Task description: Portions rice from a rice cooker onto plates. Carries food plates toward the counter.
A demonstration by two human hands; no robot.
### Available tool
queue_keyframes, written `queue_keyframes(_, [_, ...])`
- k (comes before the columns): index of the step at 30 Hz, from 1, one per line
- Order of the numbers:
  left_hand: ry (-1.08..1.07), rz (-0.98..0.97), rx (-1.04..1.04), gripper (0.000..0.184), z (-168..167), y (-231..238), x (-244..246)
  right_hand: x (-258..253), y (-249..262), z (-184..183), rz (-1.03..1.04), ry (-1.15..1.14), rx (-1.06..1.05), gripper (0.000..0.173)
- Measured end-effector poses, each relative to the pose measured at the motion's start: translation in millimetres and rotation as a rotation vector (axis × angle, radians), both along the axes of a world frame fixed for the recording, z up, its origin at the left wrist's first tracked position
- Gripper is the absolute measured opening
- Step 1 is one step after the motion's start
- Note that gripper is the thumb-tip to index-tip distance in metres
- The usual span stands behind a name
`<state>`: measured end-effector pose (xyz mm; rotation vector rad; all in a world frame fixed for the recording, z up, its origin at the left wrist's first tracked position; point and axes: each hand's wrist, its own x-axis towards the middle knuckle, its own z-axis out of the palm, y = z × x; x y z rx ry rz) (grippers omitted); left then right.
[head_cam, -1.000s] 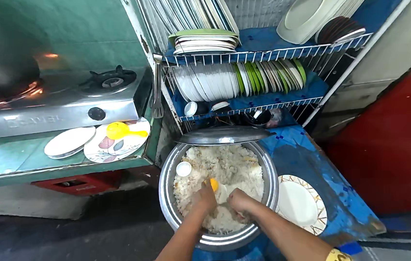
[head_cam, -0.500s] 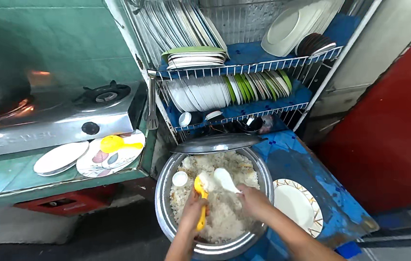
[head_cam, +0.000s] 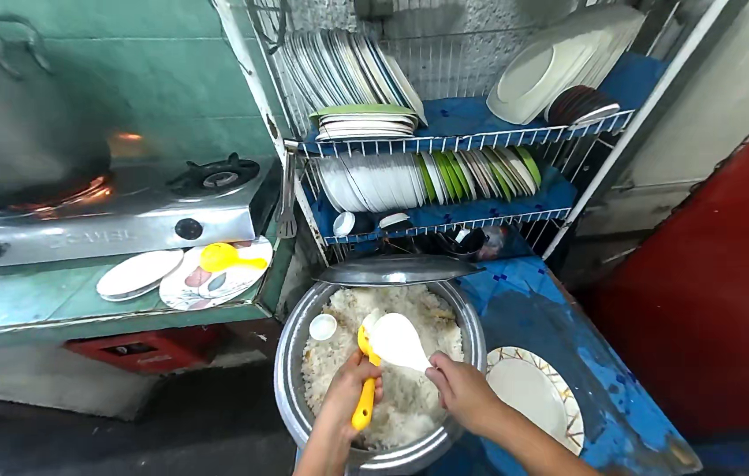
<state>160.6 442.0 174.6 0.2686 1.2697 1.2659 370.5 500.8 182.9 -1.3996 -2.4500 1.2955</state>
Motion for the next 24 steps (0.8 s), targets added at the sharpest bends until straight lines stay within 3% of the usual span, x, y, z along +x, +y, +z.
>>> queue_keyframes(4, [0.132, -0.005, 0.090, 0.070, 19.7, -11.3, 31.3, -5.2, 3.0, 4.1, 0.034, -0.229, 0.049, 0.048])
queue_keyframes(8, [0.281, -0.008, 0.100, 0.082, 24.5, -13.4, 56.9, -0.6, -1.7, -13.6, -0.005, -0.009, -0.052, 0.044])
queue_keyframes(13, [0.453, -0.004, 0.050, 0.089, 16.3, -14.4, 76.0, -4.1, -14.9, -25.2, -0.114, 0.349, -0.461, 0.042])
queue_keyframes(17, [0.632, -0.032, 0.033, 0.094, -6.1, -13.8, 76.3, 1.6, -7.3, -24.9, -0.196, 0.420, -0.832, 0.045])
queue_keyframes(19, [0.555, -0.015, 0.003, 0.090, -9.5, -14.1, 69.3, 9.9, 7.4, -18.4, -0.163, 0.344, -0.805, 0.044])
queue_keyframes(24, [0.361, 0.085, 0.018, 0.083, -7.0, -21.1, 69.2, 10.1, 20.9, -5.5, 0.033, 0.169, -0.414, 0.048])
